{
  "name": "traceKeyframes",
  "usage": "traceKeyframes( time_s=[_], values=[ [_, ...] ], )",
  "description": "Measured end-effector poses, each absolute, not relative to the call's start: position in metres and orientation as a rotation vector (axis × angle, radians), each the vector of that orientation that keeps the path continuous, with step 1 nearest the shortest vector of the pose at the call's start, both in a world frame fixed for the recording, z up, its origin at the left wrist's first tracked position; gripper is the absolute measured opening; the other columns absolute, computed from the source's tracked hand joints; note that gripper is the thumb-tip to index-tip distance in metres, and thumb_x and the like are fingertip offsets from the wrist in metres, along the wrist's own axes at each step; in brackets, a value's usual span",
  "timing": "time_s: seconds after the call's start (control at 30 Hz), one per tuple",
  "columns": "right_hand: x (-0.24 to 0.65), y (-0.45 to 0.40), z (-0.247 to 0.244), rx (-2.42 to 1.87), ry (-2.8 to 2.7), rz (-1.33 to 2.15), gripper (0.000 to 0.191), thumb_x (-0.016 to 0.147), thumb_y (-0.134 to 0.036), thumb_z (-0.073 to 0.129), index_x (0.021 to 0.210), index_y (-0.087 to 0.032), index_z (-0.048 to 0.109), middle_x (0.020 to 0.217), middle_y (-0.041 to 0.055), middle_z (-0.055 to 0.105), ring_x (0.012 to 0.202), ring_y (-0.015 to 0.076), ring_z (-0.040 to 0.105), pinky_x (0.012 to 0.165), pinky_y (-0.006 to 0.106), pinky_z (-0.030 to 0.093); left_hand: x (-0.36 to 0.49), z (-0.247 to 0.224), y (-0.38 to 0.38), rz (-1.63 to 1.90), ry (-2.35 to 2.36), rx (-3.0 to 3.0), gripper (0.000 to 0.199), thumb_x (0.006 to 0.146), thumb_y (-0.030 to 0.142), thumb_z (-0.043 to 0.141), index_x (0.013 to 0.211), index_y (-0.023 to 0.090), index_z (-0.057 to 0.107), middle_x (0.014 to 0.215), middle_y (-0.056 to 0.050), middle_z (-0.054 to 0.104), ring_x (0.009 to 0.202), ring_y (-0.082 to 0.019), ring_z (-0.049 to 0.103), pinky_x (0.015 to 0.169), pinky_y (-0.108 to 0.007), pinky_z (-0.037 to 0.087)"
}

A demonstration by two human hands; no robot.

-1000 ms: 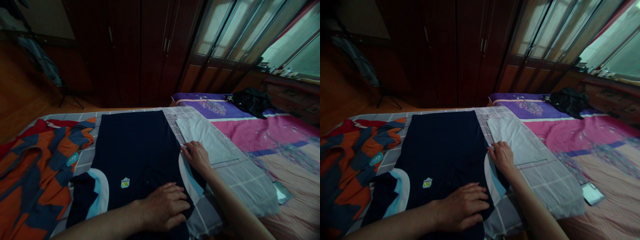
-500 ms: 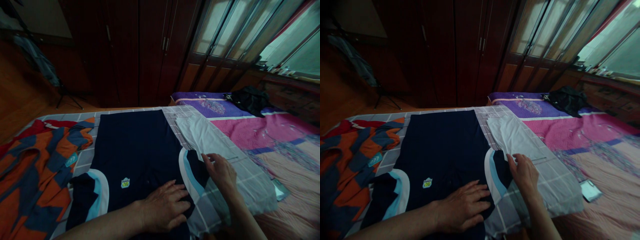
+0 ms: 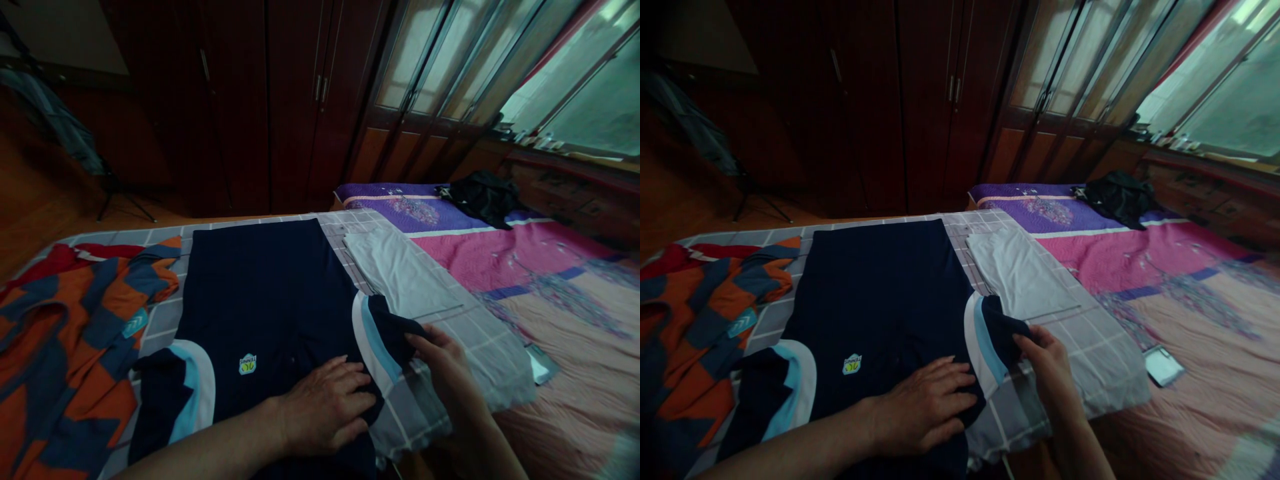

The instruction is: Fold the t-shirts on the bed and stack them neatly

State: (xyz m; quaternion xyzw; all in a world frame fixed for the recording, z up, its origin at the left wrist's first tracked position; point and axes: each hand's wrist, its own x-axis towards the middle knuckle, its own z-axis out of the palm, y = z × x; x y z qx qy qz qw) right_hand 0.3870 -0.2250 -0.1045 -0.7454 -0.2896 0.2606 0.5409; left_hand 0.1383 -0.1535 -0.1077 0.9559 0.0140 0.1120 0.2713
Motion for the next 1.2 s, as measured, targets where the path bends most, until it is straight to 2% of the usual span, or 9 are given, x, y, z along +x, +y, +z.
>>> traceKeyframes(
  time_s=[0.17,0.27,0.33,0.47,0.6,0.8,0.93,1.1,1.2],
  values=[
    [0.346,-0.215,-0.098,-1.710,-1.301,0.110,0.006,0.069,-0.018,0.054,0.073,-0.021,0.058,0.094,0.0086,0.070,0.085,0.0232,0.065,0.076,0.038,0.052,0.140,-0.105,-0.154,0.333,0.007,2.644,0.033,0.093,0.034,0.048,0.122,0.020,0.052,0.129,-0.008,0.056,0.127,-0.022,0.045,0.109,-0.042,0.033],
    [0.323,-0.212,-0.093,-1.487,-1.992,0.101,0.026,0.074,-0.005,0.043,0.081,-0.021,0.062,0.112,0.0090,0.066,0.113,0.0230,0.056,0.093,0.041,0.047,0.142,-0.103,-0.156,0.383,-0.056,2.684,0.018,0.090,0.027,0.050,0.101,0.018,0.060,0.101,-0.006,0.066,0.101,-0.019,0.059,0.095,-0.033,0.044],
    [0.320,-0.213,-0.092,-1.401,-2.178,0.177,0.033,0.076,-0.003,0.040,0.092,-0.021,0.062,0.122,0.0088,0.062,0.120,0.0210,0.051,0.097,0.040,0.046,0.141,-0.102,-0.156,0.467,-0.075,2.669,0.017,0.089,0.023,0.047,0.093,0.016,0.062,0.088,-0.006,0.066,0.087,-0.017,0.061,0.085,-0.029,0.047],
    [0.339,-0.212,-0.094,-1.551,-1.927,0.064,0.030,0.080,-0.007,0.043,0.100,-0.021,0.060,0.119,0.0115,0.062,0.110,0.0208,0.058,0.090,0.039,0.050,0.139,-0.102,-0.153,0.709,0.125,2.567,0.022,0.088,0.018,0.043,0.097,0.015,0.062,0.084,-0.006,0.065,0.081,-0.016,0.059,0.076,-0.029,0.048],
    [0.353,-0.211,-0.099,-1.751,-1.845,0.035,0.017,0.084,-0.021,0.052,0.096,-0.022,0.064,0.111,0.0108,0.064,0.103,0.0230,0.061,0.087,0.040,0.051,0.139,-0.106,-0.147,0.824,0.402,2.537,0.025,0.085,0.013,0.047,0.106,0.017,0.061,0.111,-0.009,0.062,0.107,-0.022,0.054,0.092,-0.037,0.046],
    [0.356,-0.227,-0.107,-1.805,-2.066,0.122,0.039,0.076,-0.032,0.068,0.113,-0.023,0.062,0.134,0.0125,0.050,0.122,0.0284,0.049,0.095,0.045,0.047,0.141,-0.112,-0.145,0.622,0.468,2.541,0.038,0.084,0.014,0.053,0.121,0.019,0.054,0.125,-0.009,0.057,0.122,-0.024,0.047,0.102,-0.041,0.043],
    [0.367,-0.235,-0.109,-1.810,-2.039,0.084,0.017,0.083,-0.020,0.055,0.096,-0.023,0.066,0.127,0.0106,0.055,0.116,0.0252,0.052,0.092,0.042,0.049,0.141,-0.110,-0.144,0.582,0.382,2.535,0.040,0.085,0.015,0.051,0.125,0.018,0.051,0.126,-0.009,0.057,0.120,-0.022,0.049,0.103,-0.039,0.042],
    [0.370,-0.243,-0.106,-1.823,-1.982,0.105,0.016,0.083,-0.021,0.055,0.095,-0.024,0.065,0.121,0.0102,0.058,0.112,0.0245,0.055,0.089,0.041,0.051,0.141,-0.108,-0.145,0.495,0.294,2.604,0.039,0.086,0.016,0.051,0.126,0.017,0.049,0.118,-0.008,0.060,0.117,-0.022,0.051,0.106,-0.040,0.038],
    [0.368,-0.248,-0.105,-1.833,-1.985,0.142,0.010,0.083,-0.022,0.055,0.085,-0.024,0.065,0.121,0.0091,0.059,0.114,0.0248,0.055,0.090,0.041,0.051,0.142,-0.107,-0.146,0.518,0.337,2.625,0.036,0.086,0.015,0.051,0.122,0.017,0.050,0.111,-0.008,0.061,0.111,-0.021,0.053,0.103,-0.040,0.040]
  ],
)
